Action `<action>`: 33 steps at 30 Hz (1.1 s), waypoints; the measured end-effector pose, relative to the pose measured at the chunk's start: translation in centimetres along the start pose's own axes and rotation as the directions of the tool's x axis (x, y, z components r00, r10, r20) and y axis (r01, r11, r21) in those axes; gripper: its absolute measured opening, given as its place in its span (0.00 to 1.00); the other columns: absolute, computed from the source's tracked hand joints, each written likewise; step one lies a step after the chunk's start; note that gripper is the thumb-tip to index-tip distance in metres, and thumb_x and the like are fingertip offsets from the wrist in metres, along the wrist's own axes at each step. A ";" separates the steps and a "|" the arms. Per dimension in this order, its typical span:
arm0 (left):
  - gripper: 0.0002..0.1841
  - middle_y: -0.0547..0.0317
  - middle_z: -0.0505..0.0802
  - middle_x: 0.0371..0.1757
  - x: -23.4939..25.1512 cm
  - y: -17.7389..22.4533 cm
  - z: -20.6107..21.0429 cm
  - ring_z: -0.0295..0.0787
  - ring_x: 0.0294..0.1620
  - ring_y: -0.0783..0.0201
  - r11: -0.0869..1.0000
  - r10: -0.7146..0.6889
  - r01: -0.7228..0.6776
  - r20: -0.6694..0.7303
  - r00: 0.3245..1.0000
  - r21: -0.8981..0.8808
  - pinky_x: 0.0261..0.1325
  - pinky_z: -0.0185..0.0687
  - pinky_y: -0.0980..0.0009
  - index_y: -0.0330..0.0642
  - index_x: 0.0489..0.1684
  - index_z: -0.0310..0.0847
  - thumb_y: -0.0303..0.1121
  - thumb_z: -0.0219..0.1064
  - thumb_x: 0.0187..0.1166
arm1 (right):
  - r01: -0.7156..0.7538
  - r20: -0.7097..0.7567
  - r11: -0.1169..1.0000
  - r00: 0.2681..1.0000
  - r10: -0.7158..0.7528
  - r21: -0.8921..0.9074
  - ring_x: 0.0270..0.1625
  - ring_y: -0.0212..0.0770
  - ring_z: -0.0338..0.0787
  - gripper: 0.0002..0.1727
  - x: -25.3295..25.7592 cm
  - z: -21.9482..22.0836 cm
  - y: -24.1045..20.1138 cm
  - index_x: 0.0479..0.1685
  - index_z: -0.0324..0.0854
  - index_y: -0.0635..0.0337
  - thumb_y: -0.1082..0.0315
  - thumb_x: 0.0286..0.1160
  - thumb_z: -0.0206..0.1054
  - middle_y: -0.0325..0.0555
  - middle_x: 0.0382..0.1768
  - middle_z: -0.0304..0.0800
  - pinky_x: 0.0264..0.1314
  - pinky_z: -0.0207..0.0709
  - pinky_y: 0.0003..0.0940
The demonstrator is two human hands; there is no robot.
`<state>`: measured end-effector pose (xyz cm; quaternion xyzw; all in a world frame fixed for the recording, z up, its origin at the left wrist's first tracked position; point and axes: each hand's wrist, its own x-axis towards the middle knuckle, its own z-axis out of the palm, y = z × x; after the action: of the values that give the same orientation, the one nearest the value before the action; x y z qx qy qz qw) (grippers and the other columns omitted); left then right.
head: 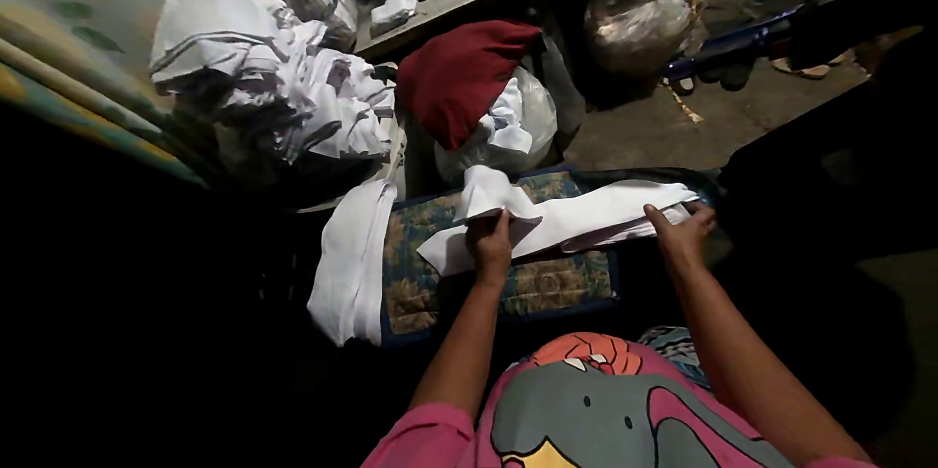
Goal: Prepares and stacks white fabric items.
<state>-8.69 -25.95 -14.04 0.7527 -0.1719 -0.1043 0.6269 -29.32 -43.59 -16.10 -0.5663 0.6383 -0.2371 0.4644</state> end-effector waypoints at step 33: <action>0.17 0.45 0.90 0.52 -2.3 5.9 3.7 0.91 0.51 0.61 0.934 -0.167 0.253 0.317 0.933 -0.251 0.57 0.90 0.61 0.28 0.67 0.74 0.34 0.56 0.92 | 0.546 0.434 0.826 0.716 -0.547 0.140 0.48 0.55 0.93 0.17 -7.6 2.0 -8.5 0.66 0.80 0.70 0.75 0.84 0.59 0.64 0.48 0.92 0.57 0.85 0.55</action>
<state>-12.97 -29.29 -9.06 0.6439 -0.1627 -0.3048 0.6826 -23.88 -38.09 -7.49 -0.7680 0.3148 -0.2245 0.5105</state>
